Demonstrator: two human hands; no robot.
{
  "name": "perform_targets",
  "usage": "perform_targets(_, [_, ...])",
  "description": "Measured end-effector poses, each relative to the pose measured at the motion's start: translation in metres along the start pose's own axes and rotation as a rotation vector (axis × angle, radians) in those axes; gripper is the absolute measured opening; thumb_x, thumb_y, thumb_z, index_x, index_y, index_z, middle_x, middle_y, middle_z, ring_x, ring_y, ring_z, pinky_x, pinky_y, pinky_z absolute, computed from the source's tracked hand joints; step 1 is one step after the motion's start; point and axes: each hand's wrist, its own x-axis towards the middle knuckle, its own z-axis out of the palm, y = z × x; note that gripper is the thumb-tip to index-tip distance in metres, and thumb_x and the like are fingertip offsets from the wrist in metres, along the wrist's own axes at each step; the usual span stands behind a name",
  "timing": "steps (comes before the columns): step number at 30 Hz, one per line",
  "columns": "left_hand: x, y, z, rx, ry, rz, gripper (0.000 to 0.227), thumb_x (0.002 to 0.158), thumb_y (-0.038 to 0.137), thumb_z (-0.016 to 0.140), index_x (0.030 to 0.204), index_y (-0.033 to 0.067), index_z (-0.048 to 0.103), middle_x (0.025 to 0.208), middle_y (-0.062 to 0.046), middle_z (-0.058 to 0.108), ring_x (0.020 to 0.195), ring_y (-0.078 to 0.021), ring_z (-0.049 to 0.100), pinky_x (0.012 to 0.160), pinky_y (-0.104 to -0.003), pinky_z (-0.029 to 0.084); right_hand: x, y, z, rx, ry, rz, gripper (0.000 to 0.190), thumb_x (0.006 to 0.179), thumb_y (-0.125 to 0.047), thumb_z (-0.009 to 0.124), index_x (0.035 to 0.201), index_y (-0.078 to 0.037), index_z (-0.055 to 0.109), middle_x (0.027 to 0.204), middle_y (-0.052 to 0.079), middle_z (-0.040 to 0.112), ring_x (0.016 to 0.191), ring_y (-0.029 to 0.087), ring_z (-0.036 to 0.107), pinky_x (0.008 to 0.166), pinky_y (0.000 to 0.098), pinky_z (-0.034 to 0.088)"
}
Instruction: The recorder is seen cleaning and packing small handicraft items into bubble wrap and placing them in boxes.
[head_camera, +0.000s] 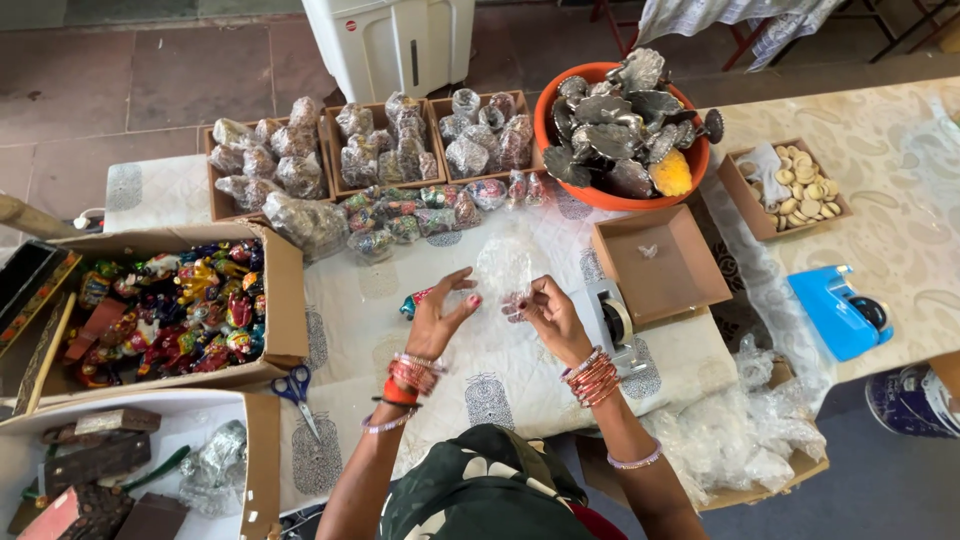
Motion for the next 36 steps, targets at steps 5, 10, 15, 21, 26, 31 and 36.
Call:
perform_targets(5, [0.031,-0.049,0.001,-0.143,-0.042,-0.084,0.060,0.087,0.046,0.075,0.133,0.0093,0.064,0.103,-0.008,0.077,0.088,-0.0188,0.074,0.088,-0.039,0.058,-0.005,0.000,0.002,0.011,-0.135,-0.001,0.016,0.099,-0.005,0.061,0.111,-0.003,0.050,0.095,0.004,0.068,0.092,0.008,0.066,0.086,0.0263,0.056])
perform_targets(10, [0.025,-0.053,0.004,-0.284,0.020,-0.059,0.016,0.090,0.018,0.079,0.097,0.0045,0.076,0.080,-0.004,0.074,0.065,-0.0102,0.061,0.060,-0.027,0.052,-0.014,-0.007,-0.004,-0.020,-0.038,-0.010,0.023,0.102,-0.007,0.055,0.123,0.001,0.060,0.106,0.009,0.071,0.095,0.015,0.068,0.086,0.0319,0.059])
perform_targets(15, [0.010,-0.025,0.011,-0.224,0.188,-0.007,0.012,0.089,0.014,0.078,0.097,0.0064,0.074,0.079,0.000,0.072,0.066,-0.0076,0.061,0.062,-0.025,0.052,-0.018,0.015,-0.010,0.226,0.008,0.063,0.022,0.104,-0.008,0.054,0.118,0.003,0.066,0.116,0.010,0.071,0.103,0.017,0.070,0.091,0.0335,0.060])
perform_targets(21, [-0.006,0.000,0.005,-0.001,0.075,0.171,0.020,0.091,0.018,0.079,0.106,0.0065,0.073,0.087,-0.002,0.072,0.075,-0.0093,0.064,0.066,-0.027,0.054,-0.011,0.007,-0.008,0.066,-0.049,-0.004,0.033,0.101,-0.021,0.056,0.124,-0.002,0.070,0.120,0.004,0.072,0.105,0.010,0.066,0.091,0.0263,0.052])
perform_targets(26, [0.001,-0.007,-0.014,-0.222,0.059,0.032,0.028,0.096,0.027,0.071,0.115,0.0058,0.073,0.090,-0.008,0.074,0.079,-0.0136,0.067,0.063,-0.028,0.050,0.006,0.018,-0.029,0.014,0.214,0.002,0.031,0.100,-0.029,0.070,0.117,-0.002,0.070,0.095,0.009,0.074,0.073,0.013,0.065,0.064,0.0302,0.052])
perform_targets(31, [0.000,-0.012,-0.053,-1.156,0.105,-0.148,0.050,0.102,0.045,0.056,0.136,0.0080,0.056,0.113,-0.008,0.069,0.083,-0.0171,0.069,0.071,-0.033,0.062,0.002,-0.030,-0.070,-0.260,0.682,-0.492,0.040,0.111,-0.024,0.064,0.144,-0.007,0.050,0.140,0.009,0.052,0.118,0.018,0.058,0.099,0.0356,0.053])
perform_targets(36, [0.001,-0.028,-0.042,-1.236,0.058,-0.147,0.054,0.103,0.049,0.053,0.135,0.0059,0.053,0.120,-0.012,0.069,0.091,-0.0188,0.071,0.076,-0.034,0.063,-0.012,-0.014,-0.060,-0.825,0.711,-0.313,0.034,0.108,-0.010,0.046,0.136,-0.011,0.064,0.143,0.011,0.051,0.124,0.029,0.055,0.095,0.0354,0.054])
